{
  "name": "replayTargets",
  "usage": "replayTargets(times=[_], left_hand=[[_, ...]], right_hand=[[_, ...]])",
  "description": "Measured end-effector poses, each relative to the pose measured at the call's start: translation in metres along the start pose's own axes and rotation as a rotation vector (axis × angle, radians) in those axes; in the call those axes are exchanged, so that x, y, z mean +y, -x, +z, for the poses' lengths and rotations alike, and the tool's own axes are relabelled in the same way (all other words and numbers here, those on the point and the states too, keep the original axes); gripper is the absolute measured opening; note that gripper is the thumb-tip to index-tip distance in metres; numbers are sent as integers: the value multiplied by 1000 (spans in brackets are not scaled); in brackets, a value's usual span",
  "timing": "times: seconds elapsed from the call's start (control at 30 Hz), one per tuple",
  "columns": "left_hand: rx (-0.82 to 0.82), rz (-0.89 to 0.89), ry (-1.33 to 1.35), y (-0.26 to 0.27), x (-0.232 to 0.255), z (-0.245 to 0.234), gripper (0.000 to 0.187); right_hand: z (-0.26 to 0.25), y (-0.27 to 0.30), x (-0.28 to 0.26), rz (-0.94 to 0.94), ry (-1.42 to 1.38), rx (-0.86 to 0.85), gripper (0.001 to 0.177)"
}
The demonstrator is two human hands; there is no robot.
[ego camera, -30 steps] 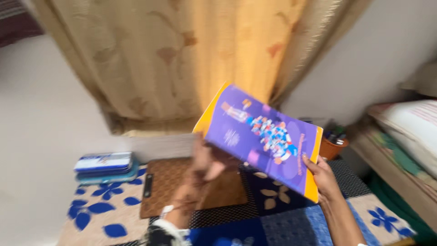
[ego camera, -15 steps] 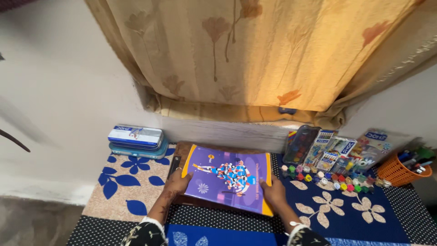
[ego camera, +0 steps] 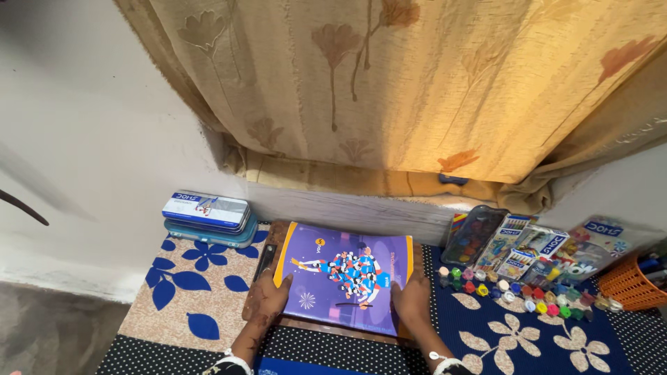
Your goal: The person organizes stationery items on a table, arranging boxes of crayons, a paint set, and a pencil case. They then pick up several books from a nearby chair and stack them on the table.
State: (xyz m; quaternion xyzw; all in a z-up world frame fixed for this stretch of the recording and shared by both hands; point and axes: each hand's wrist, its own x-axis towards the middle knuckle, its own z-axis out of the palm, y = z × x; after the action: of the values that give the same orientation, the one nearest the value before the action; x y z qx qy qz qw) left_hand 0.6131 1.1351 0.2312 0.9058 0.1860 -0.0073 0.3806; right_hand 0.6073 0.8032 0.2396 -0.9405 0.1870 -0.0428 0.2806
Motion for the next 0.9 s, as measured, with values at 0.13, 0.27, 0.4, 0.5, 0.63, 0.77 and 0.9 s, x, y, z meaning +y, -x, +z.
replayTargets(times=[0.13, 0.27, 0.4, 0.5, 0.63, 0.77, 0.9], left_hand=[[-22, -19, 20, 1, 13, -1, 55], [12, 394, -6, 18, 24, -2, 80], [-269, 268, -148, 16, 20, -3, 87], [-213, 451, -157, -8, 1, 10, 105], [50, 762, -126, -1, 21, 26, 84], [-86, 886, 89, 64, 127, 42, 48], [-269, 1282, 318, 169, 243, 83, 48]], right_hand=[[-17, 11, -19, 41, -38, -37, 87], [18, 14, 7, -250, -136, 159, 99], [49, 15, 32, -262, 126, 64, 92], [42, 8, 30, -275, 156, 9, 94], [-1, 29, 19, -158, 15, -73, 98], [-73, 82, 36, -337, -144, 176, 66], [-178, 159, 100, -312, -221, 540, 41]])
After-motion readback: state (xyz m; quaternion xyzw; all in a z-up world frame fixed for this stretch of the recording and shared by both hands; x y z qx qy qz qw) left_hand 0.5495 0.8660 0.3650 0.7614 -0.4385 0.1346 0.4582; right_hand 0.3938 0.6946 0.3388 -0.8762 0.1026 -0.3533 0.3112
